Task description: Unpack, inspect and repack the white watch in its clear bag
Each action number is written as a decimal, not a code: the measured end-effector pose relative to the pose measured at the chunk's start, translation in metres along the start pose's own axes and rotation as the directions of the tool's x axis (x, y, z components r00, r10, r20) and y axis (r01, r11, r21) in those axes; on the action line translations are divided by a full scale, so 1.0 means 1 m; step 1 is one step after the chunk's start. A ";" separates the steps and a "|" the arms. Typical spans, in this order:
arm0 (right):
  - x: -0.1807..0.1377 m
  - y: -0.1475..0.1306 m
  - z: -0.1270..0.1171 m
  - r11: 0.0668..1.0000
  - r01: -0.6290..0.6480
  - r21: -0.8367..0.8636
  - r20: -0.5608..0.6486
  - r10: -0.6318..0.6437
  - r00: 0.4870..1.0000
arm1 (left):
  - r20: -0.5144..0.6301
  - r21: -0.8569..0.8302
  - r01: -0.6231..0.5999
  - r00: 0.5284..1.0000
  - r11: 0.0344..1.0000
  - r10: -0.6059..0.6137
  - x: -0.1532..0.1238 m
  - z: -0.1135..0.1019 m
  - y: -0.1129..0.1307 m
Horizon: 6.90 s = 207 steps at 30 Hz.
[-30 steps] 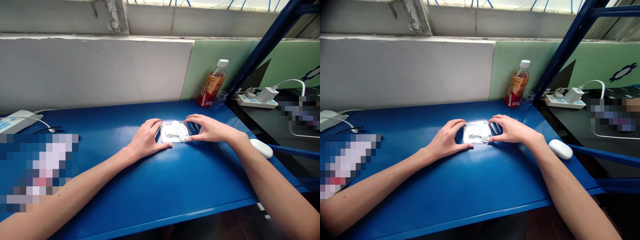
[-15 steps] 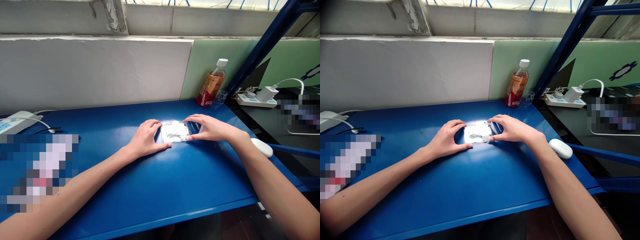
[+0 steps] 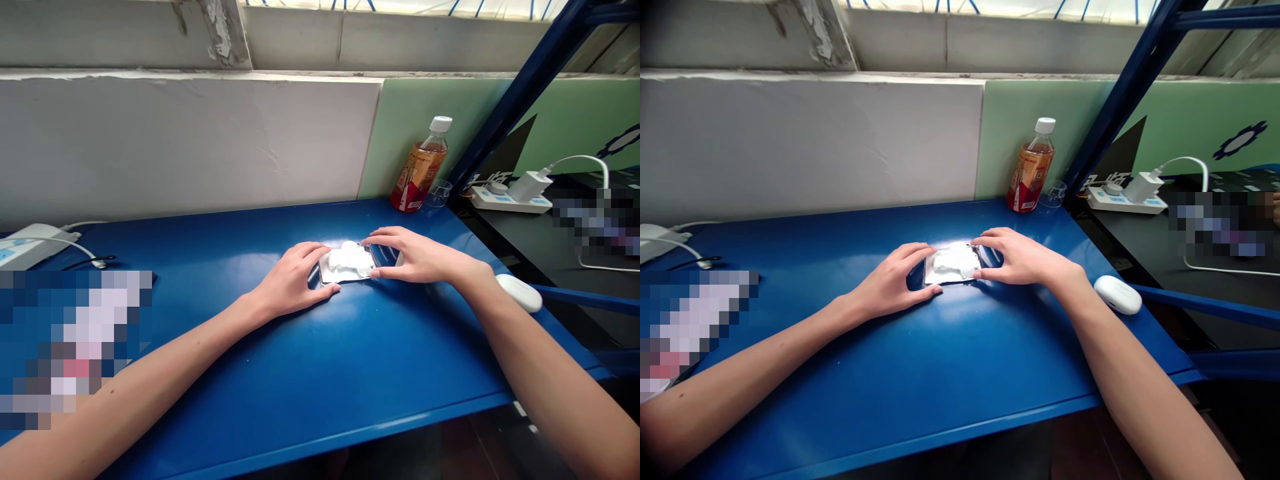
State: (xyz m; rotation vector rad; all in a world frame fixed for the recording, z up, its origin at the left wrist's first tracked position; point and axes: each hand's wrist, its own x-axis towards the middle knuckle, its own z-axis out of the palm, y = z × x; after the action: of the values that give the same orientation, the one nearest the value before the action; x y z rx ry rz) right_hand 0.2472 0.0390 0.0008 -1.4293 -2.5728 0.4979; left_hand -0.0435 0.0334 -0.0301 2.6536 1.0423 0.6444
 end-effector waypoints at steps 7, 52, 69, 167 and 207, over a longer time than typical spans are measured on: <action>-0.002 0.001 -0.001 1.000 0.018 0.005 -0.034 -0.018 0.999 | -0.006 -0.004 -0.027 1.000 1.000 0.027 0.002 0.002 -0.001; 0.007 -0.017 0.011 0.968 0.223 0.118 -0.151 -0.205 0.967 | -0.040 -0.129 -0.021 0.999 0.991 0.016 0.000 0.003 -0.003; 0.008 -0.015 0.018 0.979 0.179 0.095 -0.079 -0.172 0.982 | 0.035 -0.019 -0.056 0.998 0.998 0.056 0.000 0.005 -0.005; 0.005 -0.043 0.020 0.928 0.070 -0.365 -0.187 -0.147 0.971 | 0.183 0.165 -0.018 0.983 0.986 -0.012 0.003 0.001 0.005; 0.008 -0.020 0.016 0.985 0.079 -0.151 -0.212 -0.111 0.971 | 0.140 0.136 0.001 0.990 0.991 -0.021 0.004 0.001 0.006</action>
State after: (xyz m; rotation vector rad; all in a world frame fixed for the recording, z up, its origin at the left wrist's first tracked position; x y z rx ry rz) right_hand 0.2222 0.0322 -0.0068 -1.3111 -2.5245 0.1355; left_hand -0.0370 0.0320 -0.0274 2.7598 1.0960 0.3895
